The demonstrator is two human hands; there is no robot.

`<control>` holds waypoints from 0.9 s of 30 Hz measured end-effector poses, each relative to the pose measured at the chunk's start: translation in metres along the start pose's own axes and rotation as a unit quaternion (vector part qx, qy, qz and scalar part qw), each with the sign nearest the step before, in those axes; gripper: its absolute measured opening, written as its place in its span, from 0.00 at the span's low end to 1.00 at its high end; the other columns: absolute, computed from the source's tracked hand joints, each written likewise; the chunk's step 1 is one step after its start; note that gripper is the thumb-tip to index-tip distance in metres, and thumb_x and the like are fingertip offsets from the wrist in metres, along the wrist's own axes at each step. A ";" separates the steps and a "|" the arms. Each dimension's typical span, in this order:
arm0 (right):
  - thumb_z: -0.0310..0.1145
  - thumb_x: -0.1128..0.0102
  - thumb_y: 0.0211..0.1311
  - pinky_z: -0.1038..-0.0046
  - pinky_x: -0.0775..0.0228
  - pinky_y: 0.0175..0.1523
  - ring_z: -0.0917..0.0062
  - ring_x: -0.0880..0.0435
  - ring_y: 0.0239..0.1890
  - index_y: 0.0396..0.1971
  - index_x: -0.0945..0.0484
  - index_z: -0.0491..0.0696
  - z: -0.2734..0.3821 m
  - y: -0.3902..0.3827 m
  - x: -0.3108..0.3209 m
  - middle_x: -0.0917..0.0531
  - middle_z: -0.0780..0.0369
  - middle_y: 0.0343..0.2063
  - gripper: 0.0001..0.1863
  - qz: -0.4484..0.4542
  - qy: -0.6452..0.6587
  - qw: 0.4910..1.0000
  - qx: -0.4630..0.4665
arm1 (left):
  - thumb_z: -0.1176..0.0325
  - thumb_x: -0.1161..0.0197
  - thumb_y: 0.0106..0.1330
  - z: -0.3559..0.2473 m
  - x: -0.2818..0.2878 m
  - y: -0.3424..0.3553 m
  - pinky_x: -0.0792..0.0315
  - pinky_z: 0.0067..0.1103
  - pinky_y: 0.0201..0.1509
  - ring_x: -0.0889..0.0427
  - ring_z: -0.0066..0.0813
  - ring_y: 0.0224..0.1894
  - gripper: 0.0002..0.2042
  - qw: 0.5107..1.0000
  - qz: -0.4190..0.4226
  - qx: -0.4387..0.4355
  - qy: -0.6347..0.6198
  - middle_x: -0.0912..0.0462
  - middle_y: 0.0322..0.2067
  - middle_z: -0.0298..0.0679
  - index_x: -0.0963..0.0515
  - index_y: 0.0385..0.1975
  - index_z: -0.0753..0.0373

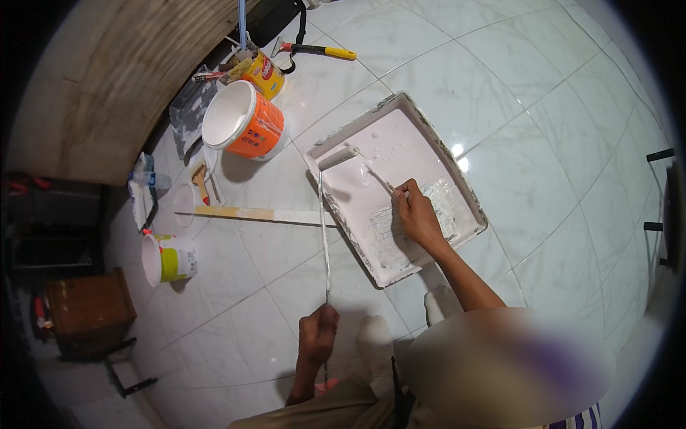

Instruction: The person uses a paintbrush to spread white paint evenly across a paint tray, then picks up the tray and moves it across the room.

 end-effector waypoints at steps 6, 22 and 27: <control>0.37 0.53 0.76 0.50 0.30 0.40 0.45 0.17 0.30 0.44 0.29 0.41 0.000 -0.001 0.001 0.19 0.44 0.22 0.13 0.000 0.005 1.000 -0.002 | 0.55 0.56 0.80 -0.003 -0.002 0.003 0.41 0.22 0.24 0.37 0.17 0.20 0.24 1.000 0.001 -0.018 0.024 0.34 0.15 0.30 0.30 0.22 0.64; 0.34 0.52 0.75 0.52 0.30 0.40 0.45 0.18 0.31 0.43 0.29 0.42 -0.008 -0.003 0.008 0.18 0.43 0.25 0.10 -0.002 -0.020 1.000 -0.014 | 0.55 0.55 0.79 0.003 -0.007 0.007 0.40 0.21 0.23 0.36 0.17 0.18 0.23 1.000 0.006 0.017 0.002 0.32 0.15 0.29 0.29 0.22 0.63; 0.35 0.52 0.75 0.53 0.29 0.38 0.45 0.18 0.30 0.43 0.30 0.41 -0.007 0.000 0.014 0.19 0.44 0.24 0.11 -0.049 -0.018 0.998 -0.017 | 0.56 0.55 0.79 0.000 -0.008 0.009 0.40 0.20 0.23 0.36 0.16 0.19 0.22 1.000 0.000 -0.017 0.025 0.33 0.15 0.29 0.29 0.22 0.63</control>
Point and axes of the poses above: each hand's wrist, its own y-axis towards the middle knuckle, its own x-axis out of the back of the hand, z = x × y, the point moved 7 cm from there along y, towards the middle knuckle
